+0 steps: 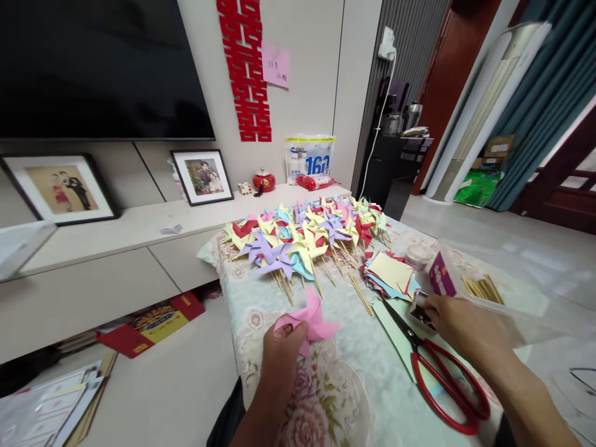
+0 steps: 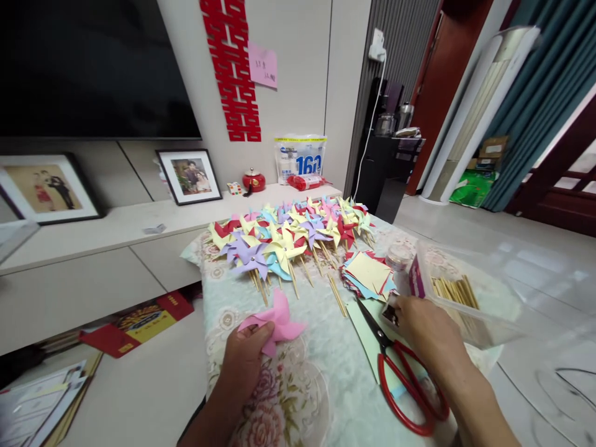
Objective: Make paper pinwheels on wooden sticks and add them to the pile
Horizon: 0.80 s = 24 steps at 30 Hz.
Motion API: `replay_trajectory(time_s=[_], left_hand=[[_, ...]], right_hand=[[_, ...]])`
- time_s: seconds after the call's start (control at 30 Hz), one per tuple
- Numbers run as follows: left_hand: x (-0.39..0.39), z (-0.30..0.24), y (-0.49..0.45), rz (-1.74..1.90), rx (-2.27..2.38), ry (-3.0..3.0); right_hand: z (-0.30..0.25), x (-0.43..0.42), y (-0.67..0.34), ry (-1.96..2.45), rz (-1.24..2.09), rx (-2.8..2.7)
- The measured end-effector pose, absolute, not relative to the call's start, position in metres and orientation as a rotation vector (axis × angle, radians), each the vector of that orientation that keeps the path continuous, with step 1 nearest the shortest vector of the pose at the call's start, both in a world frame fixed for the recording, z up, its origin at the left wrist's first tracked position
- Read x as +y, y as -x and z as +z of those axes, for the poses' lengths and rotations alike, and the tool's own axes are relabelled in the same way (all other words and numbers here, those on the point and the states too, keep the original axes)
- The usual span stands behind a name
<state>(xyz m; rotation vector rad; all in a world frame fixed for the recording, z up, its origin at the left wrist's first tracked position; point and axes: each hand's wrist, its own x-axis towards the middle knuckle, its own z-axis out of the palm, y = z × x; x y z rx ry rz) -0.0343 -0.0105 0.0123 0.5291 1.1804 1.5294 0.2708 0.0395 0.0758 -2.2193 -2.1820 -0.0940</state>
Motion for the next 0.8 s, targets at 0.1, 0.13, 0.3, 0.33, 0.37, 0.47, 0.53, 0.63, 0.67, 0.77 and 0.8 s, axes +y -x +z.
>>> replay_trajectory(time_s=[0.1, 0.13, 0.3, 0.33, 0.37, 0.47, 0.53, 0.63, 0.67, 0.77, 0.8], left_hand=[[0.001, 0.022, 0.019, 1.545, 1.149, -0.491], [0.007, 0.025, 0.012, 1.555, 1.123, -0.472], [0.034, 0.030, -0.023, 1.574, 0.992, -0.285], [0.036, 0.028, -0.027, 1.574, 0.991, -0.281], [0.038, 0.027, -0.028, 1.571, 0.995, -0.280], [0.039, 0.020, -0.026, 1.554, 1.008, -0.282], [0.038, 0.018, -0.023, 1.538, 1.016, -0.286], [0.036, 0.017, -0.023, 1.503, 1.017, -0.317], [0.036, 0.018, -0.024, 1.493, 1.010, -0.330], [0.034, 0.021, -0.026, 1.478, 0.975, -0.349], [0.034, 0.021, -0.027, 1.478, 0.968, -0.348]], right_hand=[[0.070, 0.049, -0.263, 2.334, -0.065, -2.243], [0.069, 0.051, -0.261, 2.343, -0.067, -2.255], [0.067, 0.054, -0.260, 2.370, -0.055, -2.271], [0.067, 0.054, -0.262, 2.385, -0.050, -2.271], [0.066, 0.054, -0.263, 2.402, -0.043, -2.268], [0.065, 0.052, -0.265, 2.432, -0.033, -2.255], [0.065, 0.051, -0.266, 2.413, -0.034, -2.262], [0.064, 0.049, -0.269, 2.406, 0.008, -2.279], [0.064, 0.048, -0.270, 2.418, 0.034, -2.278], [0.065, 0.046, -0.275, 2.446, 0.087, -2.263], [0.065, 0.045, -0.276, 2.448, 0.100, -2.259]])
